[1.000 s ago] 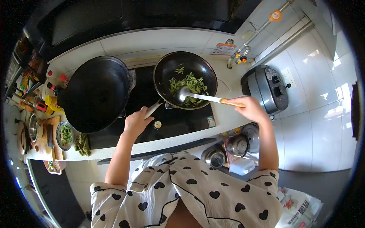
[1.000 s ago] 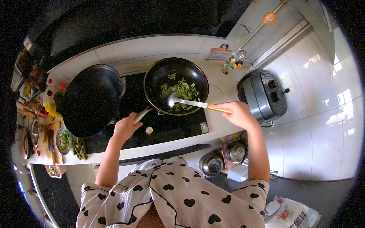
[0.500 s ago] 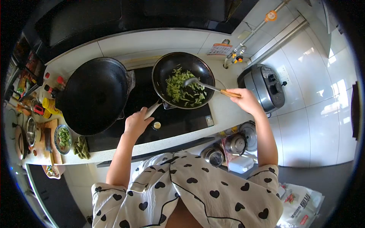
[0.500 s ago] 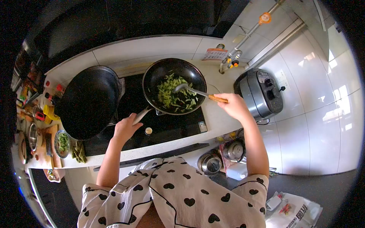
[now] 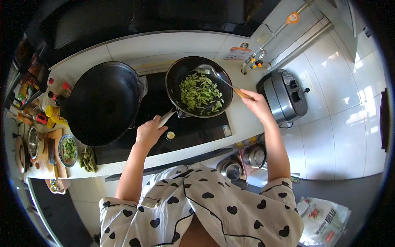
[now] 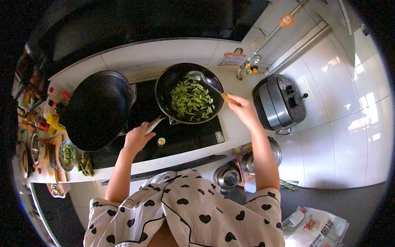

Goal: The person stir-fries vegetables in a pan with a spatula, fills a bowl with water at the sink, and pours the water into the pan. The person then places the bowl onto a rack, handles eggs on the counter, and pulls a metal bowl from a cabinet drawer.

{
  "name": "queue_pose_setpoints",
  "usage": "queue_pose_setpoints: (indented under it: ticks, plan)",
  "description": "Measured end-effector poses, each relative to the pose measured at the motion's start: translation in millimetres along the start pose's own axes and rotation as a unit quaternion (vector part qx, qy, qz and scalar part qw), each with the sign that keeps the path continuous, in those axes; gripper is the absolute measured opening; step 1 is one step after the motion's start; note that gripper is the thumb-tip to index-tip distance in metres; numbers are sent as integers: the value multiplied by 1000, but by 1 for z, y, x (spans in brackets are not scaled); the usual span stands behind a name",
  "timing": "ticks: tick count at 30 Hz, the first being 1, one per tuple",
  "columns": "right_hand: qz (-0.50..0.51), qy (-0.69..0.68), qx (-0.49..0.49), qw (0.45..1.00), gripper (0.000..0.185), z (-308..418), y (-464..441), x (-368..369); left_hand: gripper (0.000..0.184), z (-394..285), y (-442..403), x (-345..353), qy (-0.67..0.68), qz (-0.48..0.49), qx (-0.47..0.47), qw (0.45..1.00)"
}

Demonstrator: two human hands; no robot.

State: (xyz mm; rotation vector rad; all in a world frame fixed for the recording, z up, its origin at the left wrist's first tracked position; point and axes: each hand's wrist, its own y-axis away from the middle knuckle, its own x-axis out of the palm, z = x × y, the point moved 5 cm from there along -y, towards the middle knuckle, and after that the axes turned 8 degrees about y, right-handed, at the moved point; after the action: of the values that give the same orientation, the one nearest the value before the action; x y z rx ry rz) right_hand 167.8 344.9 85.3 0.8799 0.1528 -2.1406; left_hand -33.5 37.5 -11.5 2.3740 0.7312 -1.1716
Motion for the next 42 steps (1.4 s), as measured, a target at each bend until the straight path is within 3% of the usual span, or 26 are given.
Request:
queue_pose_setpoints:
  ticks: [3,6,10,11,14,20,22,25,29,33,36,42]
  plan:
    - [-14,-15,-29,999,39,-14,-21,28,41,1,-1,1,-3,0,4,1000]
    - [56,-22,-24,998,39,-13,-10,42,41,1,-1,-1,-3,3,-2,1000]
    - [96,87,-124,984,38,-2,7,20,41,2,0,1,2,-5,7,1000]
    - [107,149,-81,980,35,31,26,7,42,3,0,1,1,-3,5,1000]
    - [78,227,-70,968,32,50,54,-26,42,2,-1,1,-2,0,1,1000]
    - [40,246,-26,968,29,45,83,-25,44,2,-2,1,2,14,-2,1000]
    - [-17,218,-19,976,30,20,70,-13,49,2,-2,0,5,32,-18,999]
    - [-99,160,-51,981,33,7,55,-4,41,2,-2,0,1,7,9,1000]
    - [-140,18,-9,990,34,-39,28,22,41,3,-2,3,8,9,10,1000]
    - [-83,-194,188,959,37,-28,52,59,43,7,-4,4,28,23,8,999]
    - [-28,-241,171,955,35,-18,71,58,43,6,-4,5,29,24,11,999]
    - [-86,-246,124,957,37,-24,39,65,44,6,-4,4,28,27,15,999]
